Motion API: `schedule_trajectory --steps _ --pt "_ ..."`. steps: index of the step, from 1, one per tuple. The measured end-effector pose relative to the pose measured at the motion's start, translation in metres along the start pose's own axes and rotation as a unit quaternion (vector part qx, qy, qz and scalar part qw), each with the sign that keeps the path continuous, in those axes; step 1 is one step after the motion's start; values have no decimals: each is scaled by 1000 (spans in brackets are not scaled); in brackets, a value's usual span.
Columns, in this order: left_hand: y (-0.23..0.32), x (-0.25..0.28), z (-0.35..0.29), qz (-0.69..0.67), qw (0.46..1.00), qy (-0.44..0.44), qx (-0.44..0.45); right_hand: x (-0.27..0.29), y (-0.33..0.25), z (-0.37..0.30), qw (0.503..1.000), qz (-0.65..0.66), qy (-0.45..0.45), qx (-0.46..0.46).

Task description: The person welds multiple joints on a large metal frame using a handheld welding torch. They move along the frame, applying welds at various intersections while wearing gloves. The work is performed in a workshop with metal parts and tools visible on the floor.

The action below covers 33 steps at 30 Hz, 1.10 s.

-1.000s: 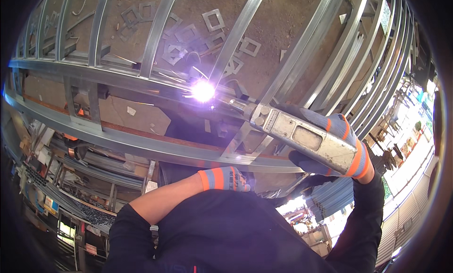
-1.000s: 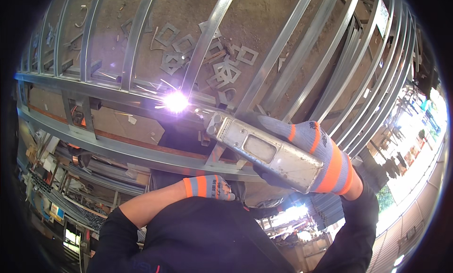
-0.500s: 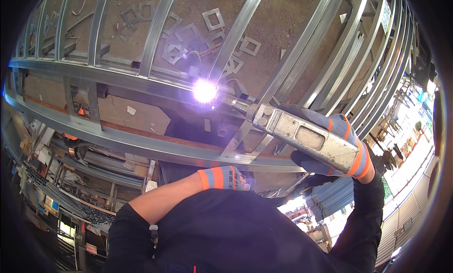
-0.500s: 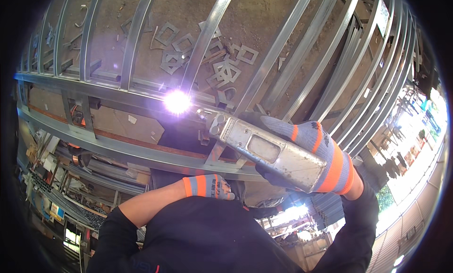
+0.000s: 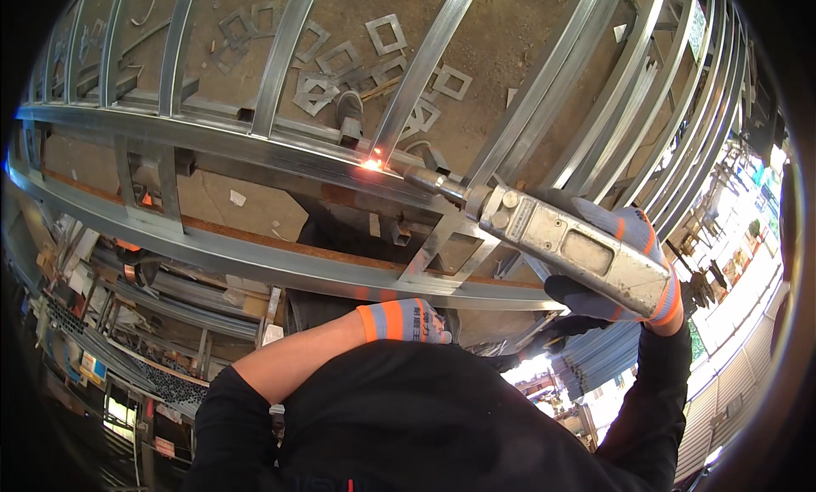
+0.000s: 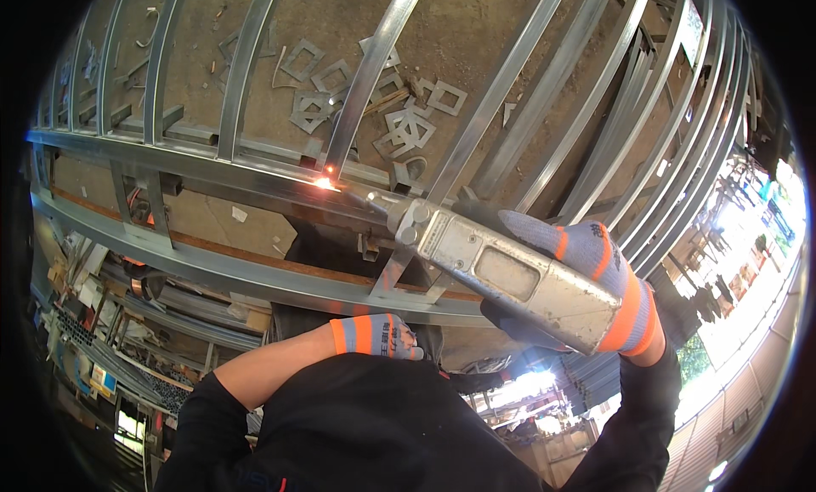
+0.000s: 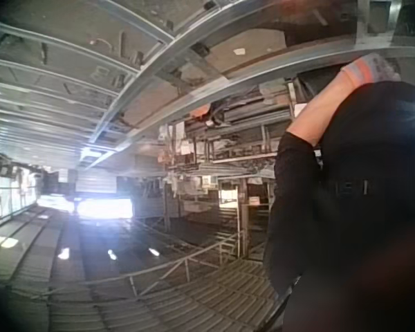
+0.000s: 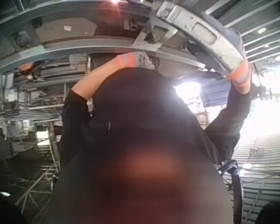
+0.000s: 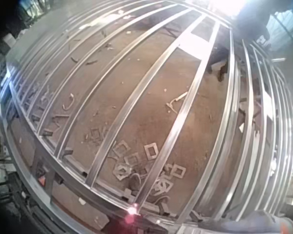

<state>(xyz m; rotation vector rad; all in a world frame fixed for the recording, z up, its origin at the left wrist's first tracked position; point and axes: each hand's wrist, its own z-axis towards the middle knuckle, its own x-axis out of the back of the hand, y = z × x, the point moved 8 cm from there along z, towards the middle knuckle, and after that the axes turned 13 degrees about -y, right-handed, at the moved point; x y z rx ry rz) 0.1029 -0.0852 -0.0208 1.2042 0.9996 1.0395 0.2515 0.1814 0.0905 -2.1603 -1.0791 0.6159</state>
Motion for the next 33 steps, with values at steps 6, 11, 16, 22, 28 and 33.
schedule_trajectory --steps 6,11,16,22,28,33 --pt "2 2 1 20 1000 -16 3 -2 12 3 998 23 57 -29" --pt "0 0 2 3 999 -43 13 -4 -1 16 997 72 -36 -21" --pt "0 1 1 -12 1000 -12 -11 -8 9 12 997 72 -23 -27" --pt "0 -1 1 11 1000 0 -15 -10 10 9 998 -27 11 54" --pt "-10 -11 2 -83 996 26 -18 -11 9 14 998 -33 4 58" --pt "2 2 1 30 999 -32 30 -10 2 13 996 -68 16 61"
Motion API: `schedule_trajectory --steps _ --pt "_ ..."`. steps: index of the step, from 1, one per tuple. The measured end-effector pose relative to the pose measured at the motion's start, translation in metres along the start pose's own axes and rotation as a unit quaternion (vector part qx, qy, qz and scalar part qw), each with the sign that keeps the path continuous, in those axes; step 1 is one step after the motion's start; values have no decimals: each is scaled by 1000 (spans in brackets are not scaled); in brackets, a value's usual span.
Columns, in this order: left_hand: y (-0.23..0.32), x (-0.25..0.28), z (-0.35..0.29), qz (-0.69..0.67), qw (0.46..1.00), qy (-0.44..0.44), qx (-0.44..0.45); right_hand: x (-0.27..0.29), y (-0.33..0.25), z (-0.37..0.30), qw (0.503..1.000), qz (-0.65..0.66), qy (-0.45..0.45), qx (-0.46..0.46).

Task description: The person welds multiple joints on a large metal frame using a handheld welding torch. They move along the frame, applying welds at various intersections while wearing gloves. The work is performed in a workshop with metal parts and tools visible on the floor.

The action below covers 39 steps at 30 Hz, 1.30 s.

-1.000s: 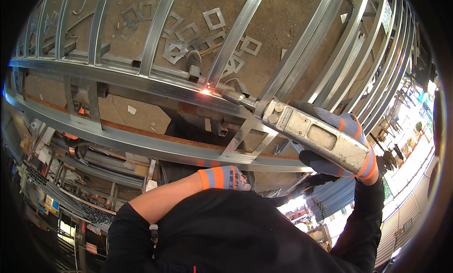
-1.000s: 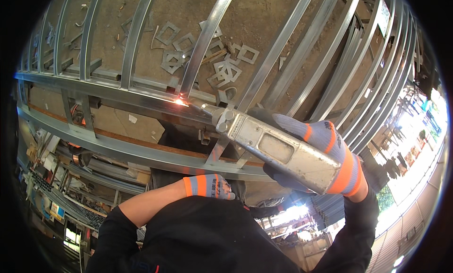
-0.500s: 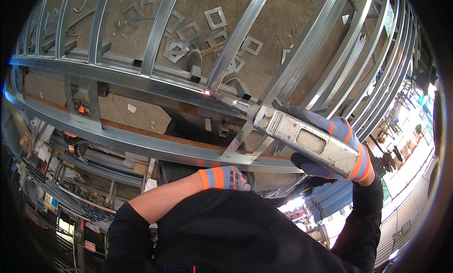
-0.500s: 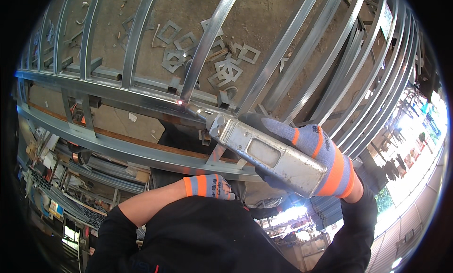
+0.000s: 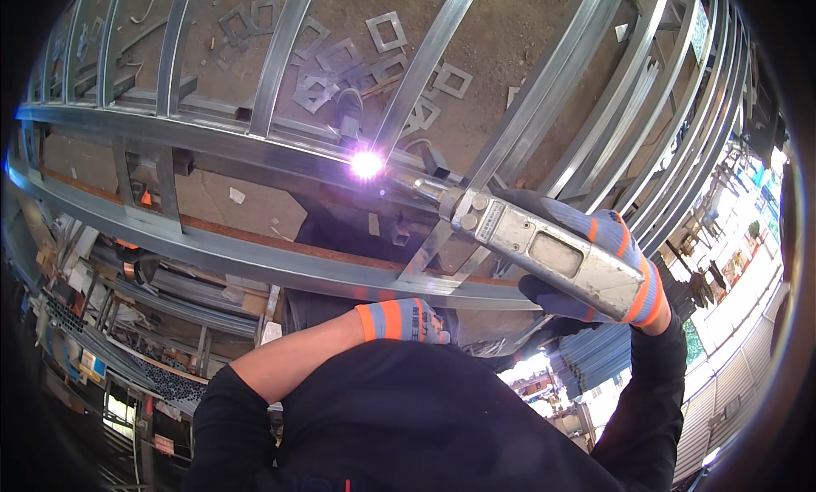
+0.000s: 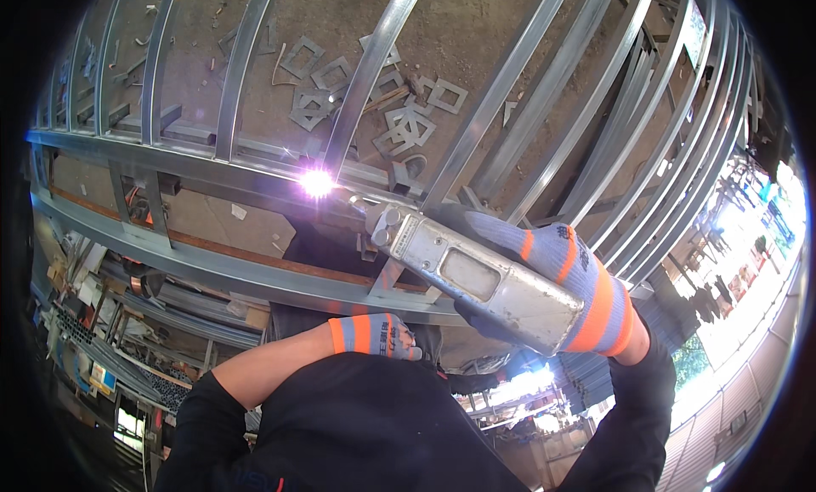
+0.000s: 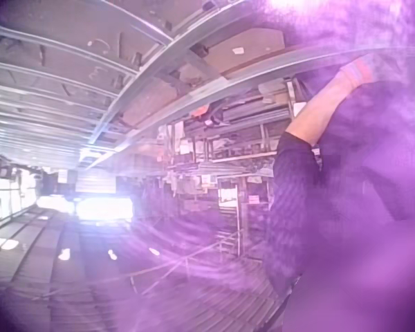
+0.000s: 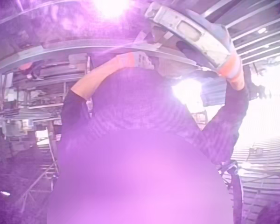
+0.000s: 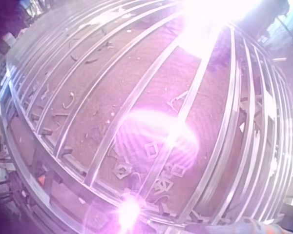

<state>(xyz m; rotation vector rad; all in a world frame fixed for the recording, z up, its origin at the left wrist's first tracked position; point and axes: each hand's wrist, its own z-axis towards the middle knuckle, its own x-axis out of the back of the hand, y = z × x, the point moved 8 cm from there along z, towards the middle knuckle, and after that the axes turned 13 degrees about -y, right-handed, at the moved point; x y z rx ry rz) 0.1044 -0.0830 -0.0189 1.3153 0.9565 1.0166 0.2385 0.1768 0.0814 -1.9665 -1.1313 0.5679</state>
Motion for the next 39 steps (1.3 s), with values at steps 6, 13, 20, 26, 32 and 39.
schedule_trajectory --steps 6,13,20,26,32,39 --pt "-8 -8 0 -55 998 24 -9 3 -5 3 999 23 -5 -39" --pt "-2 -3 -1 -11 999 27 -18 2 -3 0 1000 10 7 -9" --pt "4 4 -2 27 999 43 -15 2 -2 -3 1000 22 -16 -14" --pt "3 3 0 23 999 32 -20 3 -2 7 996 52 -29 -71" --pt "-1 -4 0 11 999 45 -24 0 6 -4 999 32 4 -41" --pt "-3 -7 0 -3 998 47 -31 5 -7 5 999 -5 -14 -52"
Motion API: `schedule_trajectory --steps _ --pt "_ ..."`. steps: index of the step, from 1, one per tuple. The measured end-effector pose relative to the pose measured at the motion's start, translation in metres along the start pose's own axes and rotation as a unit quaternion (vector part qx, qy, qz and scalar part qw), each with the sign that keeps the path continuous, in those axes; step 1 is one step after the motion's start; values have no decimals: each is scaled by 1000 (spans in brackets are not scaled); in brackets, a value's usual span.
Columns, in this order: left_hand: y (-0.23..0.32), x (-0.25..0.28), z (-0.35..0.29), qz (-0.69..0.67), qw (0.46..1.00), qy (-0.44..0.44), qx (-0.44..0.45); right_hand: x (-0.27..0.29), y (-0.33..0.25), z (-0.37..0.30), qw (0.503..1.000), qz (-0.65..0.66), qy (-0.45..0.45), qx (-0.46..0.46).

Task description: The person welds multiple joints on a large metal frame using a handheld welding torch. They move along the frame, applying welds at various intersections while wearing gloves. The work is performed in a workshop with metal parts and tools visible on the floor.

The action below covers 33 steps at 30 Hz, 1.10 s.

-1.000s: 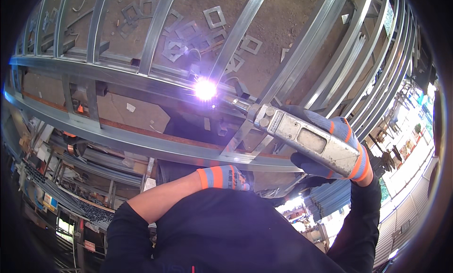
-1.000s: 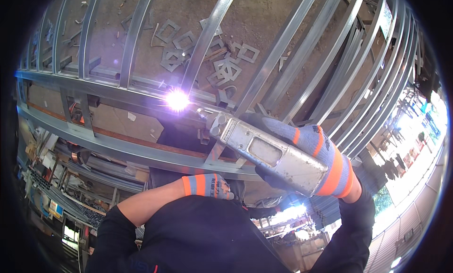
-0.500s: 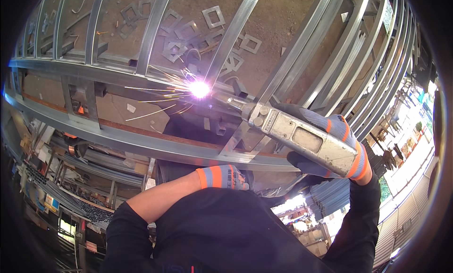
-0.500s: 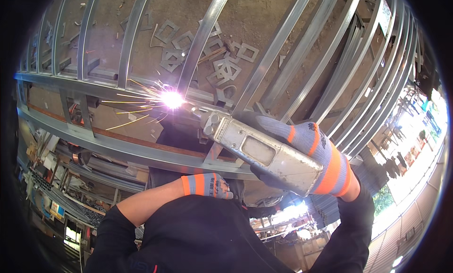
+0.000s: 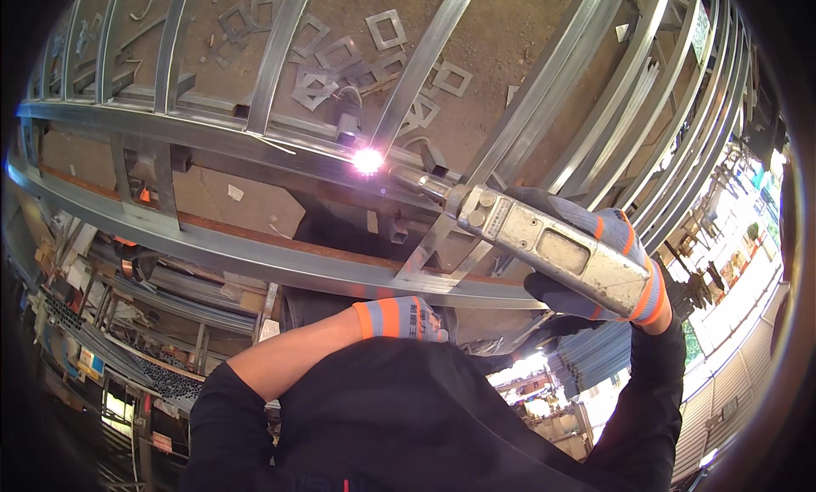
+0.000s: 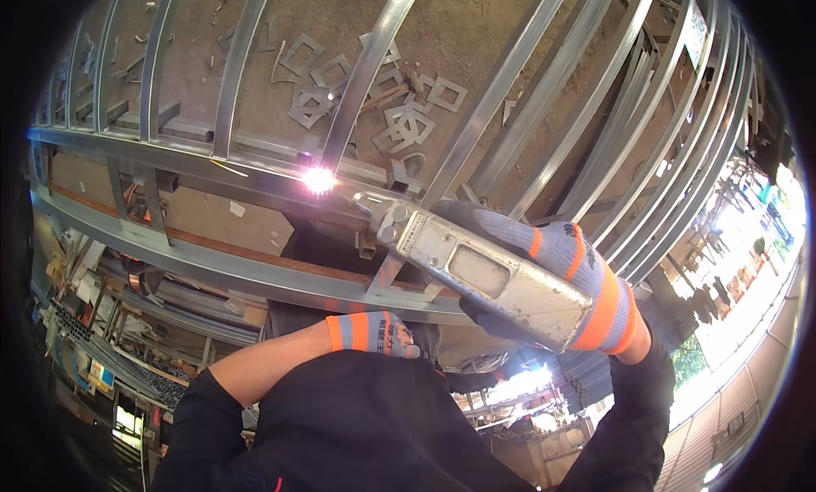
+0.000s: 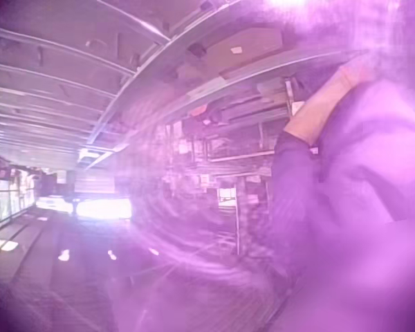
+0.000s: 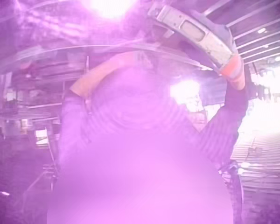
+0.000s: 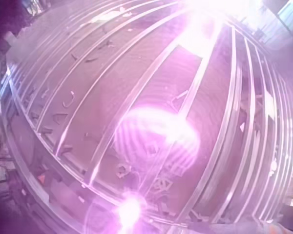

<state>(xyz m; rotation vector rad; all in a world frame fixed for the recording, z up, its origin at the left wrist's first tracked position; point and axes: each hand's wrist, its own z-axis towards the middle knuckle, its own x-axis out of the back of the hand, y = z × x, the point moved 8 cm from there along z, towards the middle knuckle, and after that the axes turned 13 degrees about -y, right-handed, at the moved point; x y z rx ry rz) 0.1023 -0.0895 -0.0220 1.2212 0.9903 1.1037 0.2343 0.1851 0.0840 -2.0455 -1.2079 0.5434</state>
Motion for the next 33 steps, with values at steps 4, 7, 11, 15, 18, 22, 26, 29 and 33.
schedule_trajectory --steps 4,7,11,15,18,22,26,29,33 --pt "5 8 1 28 999 -32 18 -3 6 2 1000 25 5 10" --pt "5 10 -1 11 1000 -25 9 -3 7 1 999 44 7 8" --pt "8 16 -3 -18 1000 -5 7 -6 18 -6 997 76 27 -20" --pt "8 12 -3 -9 1000 0 7 -3 11 -8 998 57 -1 15" --pt "4 8 -3 -29 1000 11 -3 -3 11 -5 998 62 -21 -8" --pt "7 12 -4 -28 999 -18 9 -5 18 -11 999 32 37 -4" --pt "7 12 -3 -11 999 -23 20 -3 9 -1 999 32 7 8" --pt "3 4 -3 -2 1000 4 7 -1 -2 5 999 -21 3 24" --pt "4 5 -2 -3 1000 -4 1 -3 12 -4 999 47 23 9"
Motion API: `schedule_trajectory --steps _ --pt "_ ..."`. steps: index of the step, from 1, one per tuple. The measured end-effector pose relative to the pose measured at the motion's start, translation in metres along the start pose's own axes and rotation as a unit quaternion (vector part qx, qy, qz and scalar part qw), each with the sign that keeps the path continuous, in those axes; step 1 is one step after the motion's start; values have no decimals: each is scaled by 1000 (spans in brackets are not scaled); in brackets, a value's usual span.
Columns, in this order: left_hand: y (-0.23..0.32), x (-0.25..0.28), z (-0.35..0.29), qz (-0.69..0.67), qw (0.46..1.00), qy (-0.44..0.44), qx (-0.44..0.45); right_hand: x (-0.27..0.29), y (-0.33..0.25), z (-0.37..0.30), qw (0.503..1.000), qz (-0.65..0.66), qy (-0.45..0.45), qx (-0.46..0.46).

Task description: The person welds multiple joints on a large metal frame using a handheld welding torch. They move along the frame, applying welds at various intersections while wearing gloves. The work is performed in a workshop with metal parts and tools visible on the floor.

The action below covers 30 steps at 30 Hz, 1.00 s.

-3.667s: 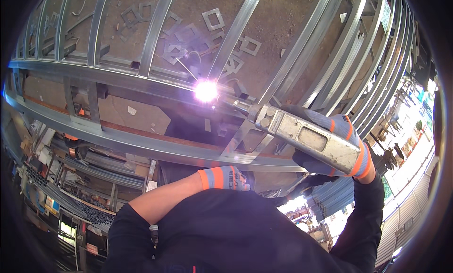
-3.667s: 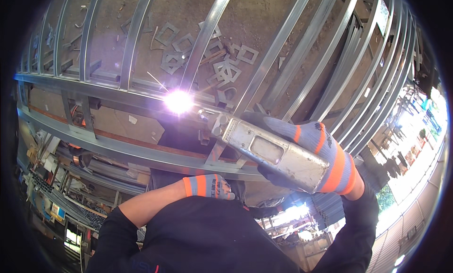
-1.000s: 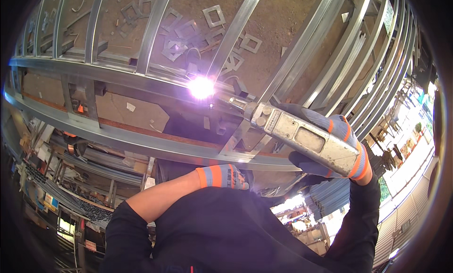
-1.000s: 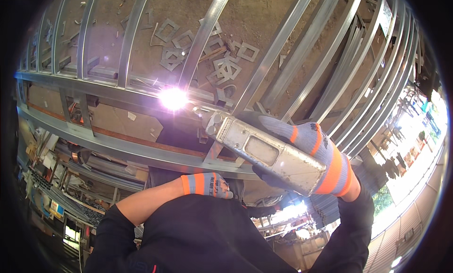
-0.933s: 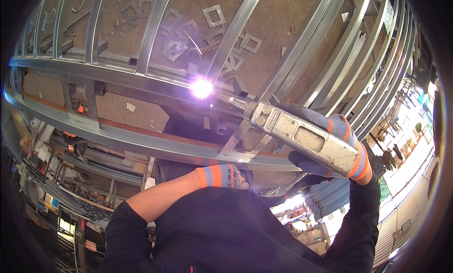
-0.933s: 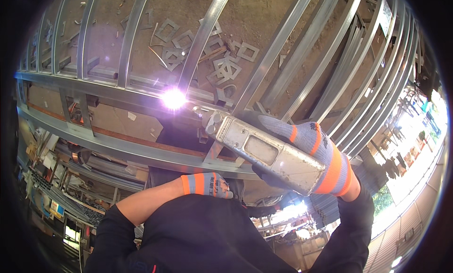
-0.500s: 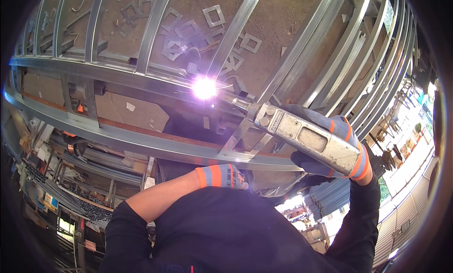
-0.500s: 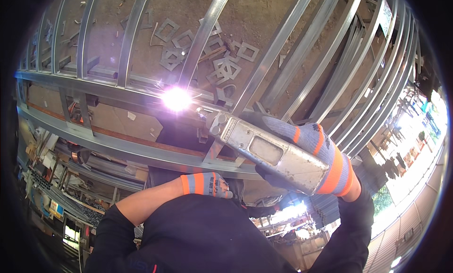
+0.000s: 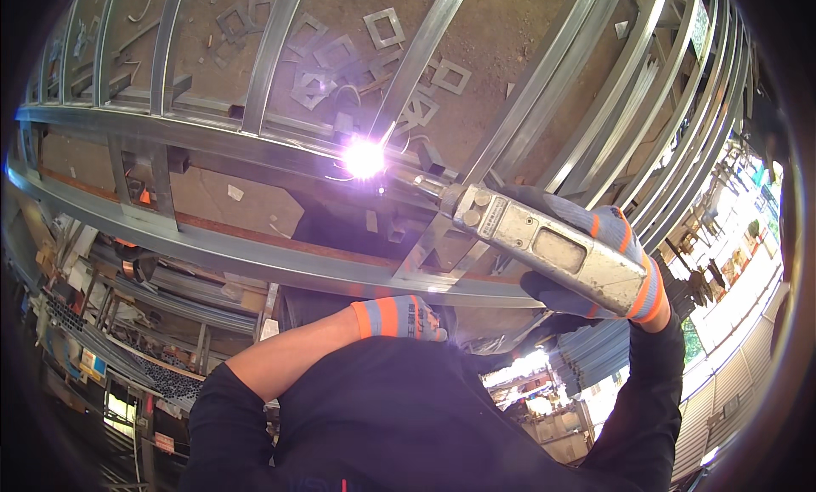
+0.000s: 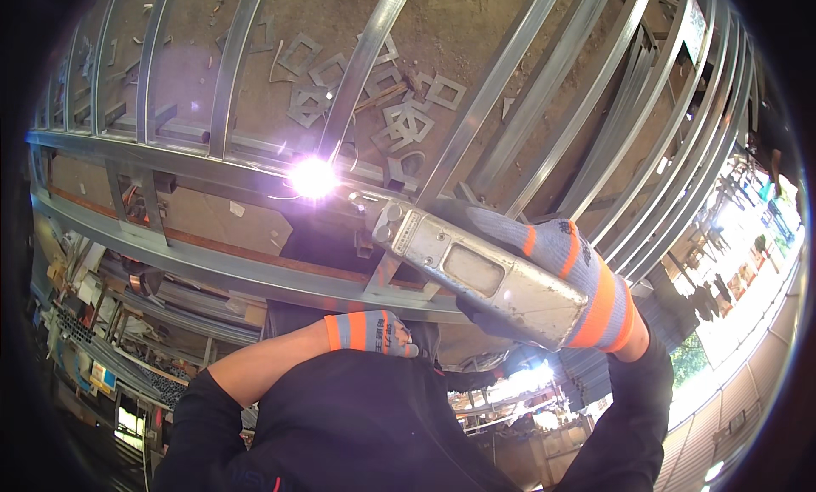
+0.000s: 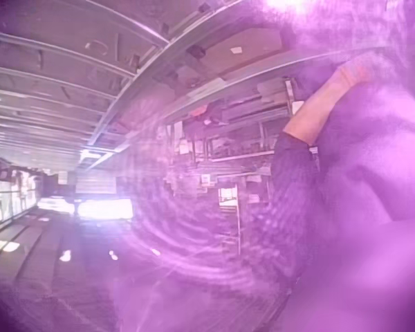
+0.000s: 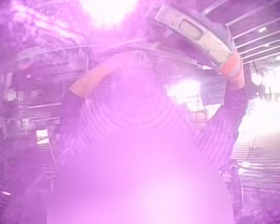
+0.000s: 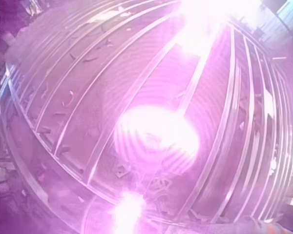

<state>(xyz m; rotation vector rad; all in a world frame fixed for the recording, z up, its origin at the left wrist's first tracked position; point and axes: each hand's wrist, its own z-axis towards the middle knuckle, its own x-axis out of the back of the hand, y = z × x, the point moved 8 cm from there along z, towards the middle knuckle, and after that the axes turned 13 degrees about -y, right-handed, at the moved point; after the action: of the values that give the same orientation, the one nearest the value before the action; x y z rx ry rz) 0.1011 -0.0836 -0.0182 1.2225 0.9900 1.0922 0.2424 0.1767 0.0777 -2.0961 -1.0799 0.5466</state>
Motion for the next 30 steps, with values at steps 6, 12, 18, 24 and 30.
schedule_trajectory --steps 6,12,18,24,30 --pt "4 7 -2 -8 1000 16 0 0 -1 1 998 -58 0 -5" --pt "3 10 -5 -55 998 40 -9 -1 9 -2 999 6 -9 -30" --pt "-1 0 -2 -1 999 42 -18 -2 1 1 998 52 -41 -14" --pt "4 11 -3 -25 1000 -6 8 0 -2 -3 1000 -7 -20 21" --pt "-3 -4 3 14 1000 -10 4 0 -4 -1 999 0 -18 30"
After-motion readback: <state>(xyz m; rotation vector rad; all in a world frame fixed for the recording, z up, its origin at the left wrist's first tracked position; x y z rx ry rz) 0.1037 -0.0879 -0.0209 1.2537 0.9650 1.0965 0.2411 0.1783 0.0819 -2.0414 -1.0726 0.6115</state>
